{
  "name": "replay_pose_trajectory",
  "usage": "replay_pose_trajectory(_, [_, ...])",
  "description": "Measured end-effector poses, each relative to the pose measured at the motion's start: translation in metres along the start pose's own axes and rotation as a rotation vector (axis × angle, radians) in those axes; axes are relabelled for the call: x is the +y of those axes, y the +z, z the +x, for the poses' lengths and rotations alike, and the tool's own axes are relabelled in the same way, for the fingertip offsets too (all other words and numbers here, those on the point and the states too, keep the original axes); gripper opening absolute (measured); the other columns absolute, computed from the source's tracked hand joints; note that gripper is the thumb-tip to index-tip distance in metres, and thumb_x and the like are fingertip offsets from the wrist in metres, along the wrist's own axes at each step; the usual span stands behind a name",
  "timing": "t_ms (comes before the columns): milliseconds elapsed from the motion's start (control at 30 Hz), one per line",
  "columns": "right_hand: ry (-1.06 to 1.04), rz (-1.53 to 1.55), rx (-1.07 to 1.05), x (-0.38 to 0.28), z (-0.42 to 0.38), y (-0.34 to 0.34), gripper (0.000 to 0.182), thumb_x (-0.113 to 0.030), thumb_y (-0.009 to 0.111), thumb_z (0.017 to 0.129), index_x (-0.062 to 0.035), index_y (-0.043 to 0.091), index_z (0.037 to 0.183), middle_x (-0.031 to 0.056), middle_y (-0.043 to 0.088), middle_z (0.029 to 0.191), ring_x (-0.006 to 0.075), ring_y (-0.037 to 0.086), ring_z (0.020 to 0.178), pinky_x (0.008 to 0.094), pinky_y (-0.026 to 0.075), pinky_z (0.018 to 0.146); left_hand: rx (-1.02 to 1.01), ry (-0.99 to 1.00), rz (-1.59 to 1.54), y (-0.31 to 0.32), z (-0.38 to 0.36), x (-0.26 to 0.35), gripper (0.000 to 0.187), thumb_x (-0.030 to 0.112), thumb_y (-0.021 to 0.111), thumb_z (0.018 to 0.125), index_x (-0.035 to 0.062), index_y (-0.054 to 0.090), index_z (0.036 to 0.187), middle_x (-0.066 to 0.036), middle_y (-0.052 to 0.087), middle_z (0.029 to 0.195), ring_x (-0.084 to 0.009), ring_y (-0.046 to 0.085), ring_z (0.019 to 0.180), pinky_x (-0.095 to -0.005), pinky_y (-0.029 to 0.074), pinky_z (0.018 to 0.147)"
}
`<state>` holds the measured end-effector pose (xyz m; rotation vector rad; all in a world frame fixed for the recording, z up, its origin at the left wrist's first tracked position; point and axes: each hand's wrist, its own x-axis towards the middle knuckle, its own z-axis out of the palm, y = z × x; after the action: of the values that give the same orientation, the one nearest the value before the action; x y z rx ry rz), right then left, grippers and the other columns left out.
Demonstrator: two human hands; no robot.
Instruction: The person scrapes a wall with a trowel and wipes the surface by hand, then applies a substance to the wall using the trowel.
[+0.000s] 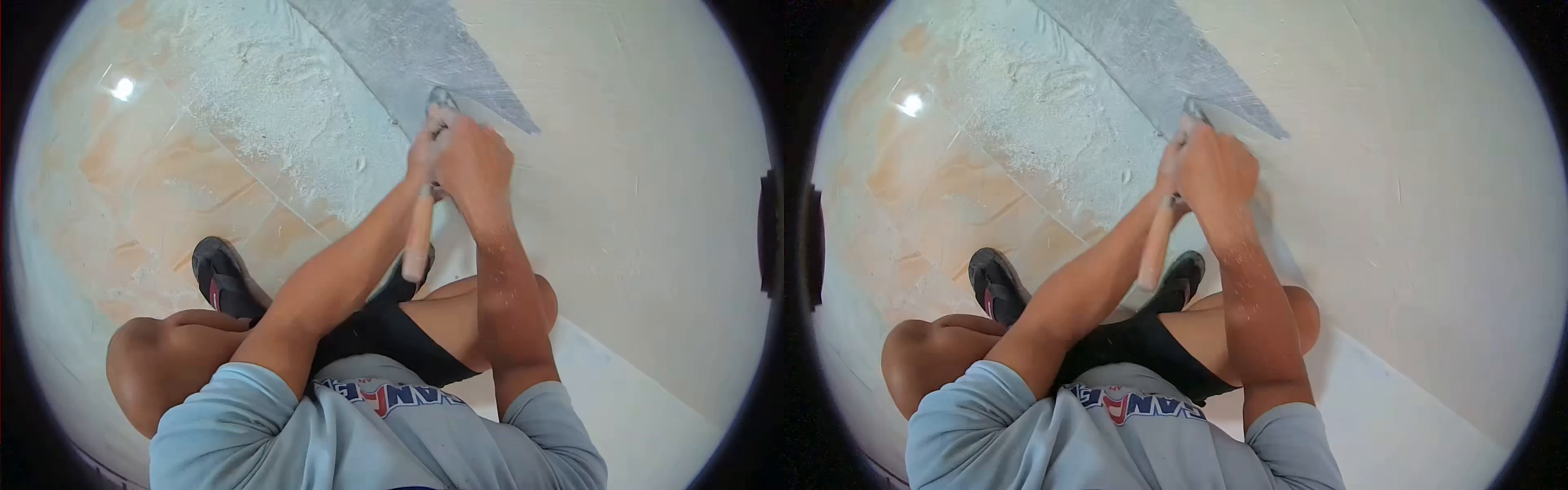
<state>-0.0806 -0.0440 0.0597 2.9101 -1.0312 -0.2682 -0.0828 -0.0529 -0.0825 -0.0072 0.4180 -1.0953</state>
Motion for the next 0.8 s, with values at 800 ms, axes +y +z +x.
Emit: replay_pose_trajectory(800, [-0.033,0.007,-0.045,0.002,0.021,0.027,0.025,-0.023,0.053,0.093,-0.0196,0.077,0.102,0.0201,0.075,0.095,0.0439,0.071,0.091,0.0558,0.055,0.081,0.103,0.033,0.133,-0.032,0.022,0.015,0.044,0.055,0.069,0.095,0.0114,0.074,0.094,-0.002,0.069,0.085,-0.0152,0.068,0.075,-0.0302,0.054,0.062])
